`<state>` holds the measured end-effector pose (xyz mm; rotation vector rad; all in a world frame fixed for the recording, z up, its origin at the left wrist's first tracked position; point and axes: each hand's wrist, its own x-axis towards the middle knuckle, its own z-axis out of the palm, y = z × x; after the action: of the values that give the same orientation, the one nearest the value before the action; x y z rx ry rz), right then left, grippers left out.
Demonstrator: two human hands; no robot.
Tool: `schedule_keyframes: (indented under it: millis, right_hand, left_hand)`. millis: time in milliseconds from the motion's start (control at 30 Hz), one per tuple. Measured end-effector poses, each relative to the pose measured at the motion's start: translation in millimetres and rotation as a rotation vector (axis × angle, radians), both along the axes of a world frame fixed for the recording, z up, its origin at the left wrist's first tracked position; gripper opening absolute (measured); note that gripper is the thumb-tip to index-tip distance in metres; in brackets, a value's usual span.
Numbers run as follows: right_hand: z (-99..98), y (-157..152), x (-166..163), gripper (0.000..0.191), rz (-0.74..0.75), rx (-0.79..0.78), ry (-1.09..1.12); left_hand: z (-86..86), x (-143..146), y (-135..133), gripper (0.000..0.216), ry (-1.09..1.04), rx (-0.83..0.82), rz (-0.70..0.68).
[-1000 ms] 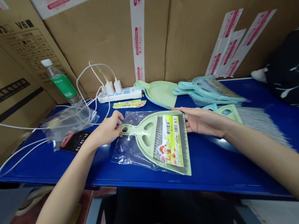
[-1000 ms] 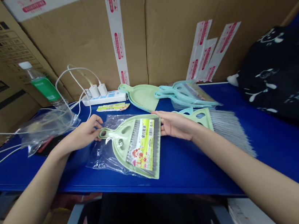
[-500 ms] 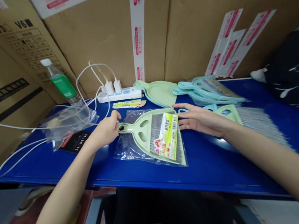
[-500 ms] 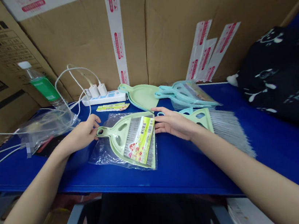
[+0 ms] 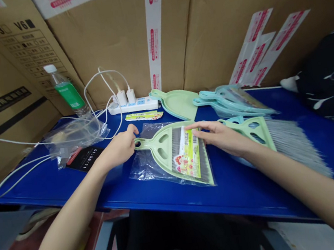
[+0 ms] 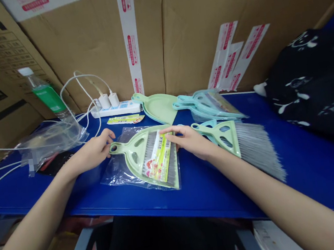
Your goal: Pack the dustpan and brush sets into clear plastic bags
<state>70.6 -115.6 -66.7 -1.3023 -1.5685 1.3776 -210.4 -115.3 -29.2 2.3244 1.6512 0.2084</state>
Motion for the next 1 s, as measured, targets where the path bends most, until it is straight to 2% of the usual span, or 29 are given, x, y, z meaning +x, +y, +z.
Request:
schedule_keyframes:
  millis: [167, 333, 500, 633, 833, 1000]
  right_hand:
    - [-0.2, 1.0, 4.9, 0.029, 0.031, -0.058, 0.113]
    - [-4.2, 3.5, 5.2, 0.038, 0.074, -0.043, 0.074]
    - [-2.5, 1.7, 3.1, 0.035, 0.044, -0.026, -0.03]
    - [-0.7, 0.7, 4.1, 0.037, 0.063, -0.06, 0.056]
    - [-1.7, 1.2, 4.2, 0.043, 0.037, 0.036, 0.035]
    - [1.4, 0.4, 2.3, 0.047, 0.036, -0.01, 0.086]
  left_hand:
    - [-1.3, -1.3, 0.7, 0.03, 0.005, 0.023, -0.019]
    - [0.7, 1.1, -1.0, 0.031, 0.039, 0.02, -0.002]
    - [1.4, 2.6, -1.4, 0.031, 0.039, 0.002, -0.003]
    - [0.7, 1.6, -0.7, 0.033, 0.04, 0.007, -0.01]
    - [1.7, 1.1, -0.1, 0.033, 0.057, -0.003, 0.025]
    - [3.7, 0.6, 0.3, 0.033, 0.09, -0.008, 0.077]
